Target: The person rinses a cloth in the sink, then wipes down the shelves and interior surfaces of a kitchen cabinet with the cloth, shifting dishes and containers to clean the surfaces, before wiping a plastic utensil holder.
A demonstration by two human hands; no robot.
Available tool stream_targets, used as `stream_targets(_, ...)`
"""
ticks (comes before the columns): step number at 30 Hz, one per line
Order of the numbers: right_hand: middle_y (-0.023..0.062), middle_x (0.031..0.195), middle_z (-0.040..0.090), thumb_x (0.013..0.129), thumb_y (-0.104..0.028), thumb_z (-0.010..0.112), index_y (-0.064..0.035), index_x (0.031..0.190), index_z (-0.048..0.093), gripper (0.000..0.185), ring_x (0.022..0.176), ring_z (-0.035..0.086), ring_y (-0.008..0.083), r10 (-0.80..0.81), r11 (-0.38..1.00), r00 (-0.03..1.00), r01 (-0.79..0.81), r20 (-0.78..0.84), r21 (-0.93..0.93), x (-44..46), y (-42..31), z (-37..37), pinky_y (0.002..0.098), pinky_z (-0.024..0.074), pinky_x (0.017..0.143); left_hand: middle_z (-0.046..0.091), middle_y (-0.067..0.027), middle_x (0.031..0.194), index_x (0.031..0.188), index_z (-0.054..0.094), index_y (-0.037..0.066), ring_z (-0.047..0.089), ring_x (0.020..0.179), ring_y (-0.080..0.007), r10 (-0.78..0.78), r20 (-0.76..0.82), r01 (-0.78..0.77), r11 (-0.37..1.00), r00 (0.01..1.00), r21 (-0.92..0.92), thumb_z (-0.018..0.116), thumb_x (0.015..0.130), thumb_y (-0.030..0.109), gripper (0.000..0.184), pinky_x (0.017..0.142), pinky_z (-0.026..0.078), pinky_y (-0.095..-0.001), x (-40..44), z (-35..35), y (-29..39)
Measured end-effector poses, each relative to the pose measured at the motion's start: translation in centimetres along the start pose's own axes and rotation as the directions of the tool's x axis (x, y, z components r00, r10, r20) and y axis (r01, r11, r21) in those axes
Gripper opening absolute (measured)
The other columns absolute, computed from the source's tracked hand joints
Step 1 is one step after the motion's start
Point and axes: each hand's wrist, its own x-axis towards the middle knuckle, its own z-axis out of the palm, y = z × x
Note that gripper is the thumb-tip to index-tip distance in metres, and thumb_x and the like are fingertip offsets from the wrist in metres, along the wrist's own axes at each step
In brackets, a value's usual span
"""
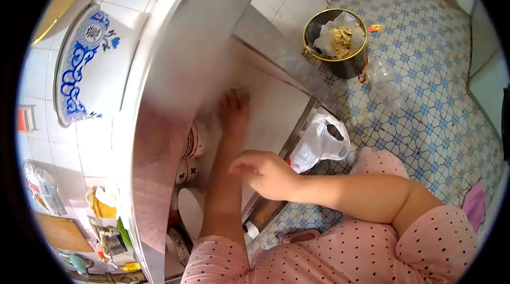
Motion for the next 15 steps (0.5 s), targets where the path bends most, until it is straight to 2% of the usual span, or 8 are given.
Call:
stream_targets(1,0.0134,0.103,0.068,0.09,-0.007,0.054,-0.002,0.104,0.066,0.018,0.096,0.066,0.0245,0.016,1.0,1.0,-0.017,-0.006,-0.022,0.1,0.0,-0.4,0.0337,0.0511,0.083,0.035,-0.0201,0.149,0.142,0.041,0.012,0.035,0.135,-0.039,0.051,-0.095,-0.043,0.996,0.994,0.083,0.044,0.096,0.042,0.054,0.108,0.027,-0.056,3.0,2.0,-1.7)
stream_targets(3,0.0133,0.103,0.068,0.09,-0.009,0.054,-0.0026,0.104,0.066,0.019,0.096,0.066,0.0252,0.053,0.996,0.998,-0.054,-0.018,-0.064,0.1,0.2,-1.1,0.0339,0.0507,0.084,0.035,-0.0201,0.149,0.142,0.041,0.011,0.034,0.136,-0.0392,-0.094,-0.071,0.08,0.981,0.993,-0.179,0.045,0.096,0.041,0.055,0.109,0.027,-0.0558,7.5,2.2,-2.7)
stream_targets(4,0.013,0.101,0.067,0.09,-0.012,0.055,-0.0034,0.102,0.066,0.019,0.093,0.065,0.0275,0.08,0.996,0.997,-0.081,-0.022,-0.046,0.2,0.2,-1.4,0.0354,0.0506,0.083,0.035,-0.0201,0.149,0.142,0.041,0.01,0.033,0.136,-0.0393,-0.216,0.032,0.213,0.909,0.976,-0.359,0.045,0.095,0.04,0.056,0.109,0.027,-0.0557,9.2,1.6,-2.8)
stream_targets(5,0.0133,0.1,0.067,0.089,-0.012,0.055,-0.0038,0.099,0.067,0.018,0.091,0.065,0.0298,0.049,0.995,0.998,-0.052,-0.035,-0.087,0.2,0.3,-1.6,0.0373,0.0507,0.081,0.035,-0.0201,0.149,0.142,0.04,0.009,0.033,0.137,-0.0395,-0.285,0.099,0.299,0.848,0.953,-0.438,0.046,0.095,0.04,0.056,0.109,0.027,-0.0557,10.6,0.9,-3.0)
stream_targets(8,0.0124,0.095,0.066,0.087,-0.014,0.057,-0.006,0.092,0.067,0.014,0.085,0.064,0.0334,-0.047,0.979,0.997,0.034,-0.062,-0.201,0.3,1.1,-1.7,0.0418,0.0514,0.076,0.035,-0.0201,0.149,0.142,0.04,0.007,0.031,0.138,-0.0398,-0.357,0.205,0.409,0.736,0.911,-0.539,0.048,0.094,0.038,0.058,0.11,0.026,-0.0554,13.0,0.7,-3.9)
stream_targets(12,0.0121,0.097,0.067,0.089,-0.014,0.057,-0.0039,0.097,0.067,0.017,0.09,0.065,0.0306,0.041,0.956,0.999,-0.038,0.002,-0.292,0.2,0.4,-2.6,0.0369,0.0514,0.079,0.034,-0.0201,0.15,0.142,0.039,0.004,0.029,0.139,-0.0403,-0.305,0.176,0.346,0.711,0.936,-0.612,0.05,0.093,0.037,0.06,0.111,0.026,-0.0551,11.9,-0.1,-2.3)
stream_targets(14,0.0129,0.096,0.067,0.088,-0.013,0.058,-0.003,0.096,0.067,0.016,0.09,0.065,0.0308,-0.031,0.954,0.998,0.015,-0.051,-0.299,0.1,0.6,-2.4,0.0368,0.0518,0.079,0.034,-0.0202,0.15,0.142,0.038,0.003,0.027,0.14,-0.0406,-0.228,0.017,0.188,0.757,0.974,-0.626,0.051,0.093,0.036,0.061,0.111,0.025,-0.055,10.0,-0.6,0.7)
stream_targets(15,0.0132,0.096,0.067,0.088,-0.012,0.058,-0.0026,0.096,0.067,0.015,0.089,0.065,0.0309,-0.073,0.952,0.995,0.048,-0.074,-0.302,0.3,0.8,-2.3,0.0368,0.0519,0.078,0.034,-0.0202,0.15,0.142,0.038,0.002,0.027,0.141,-0.0407,-0.164,-0.122,0.06,0.8,0.979,-0.598,0.051,0.092,0.035,0.062,0.111,0.025,-0.0549,8.7,-0.5,2.5)
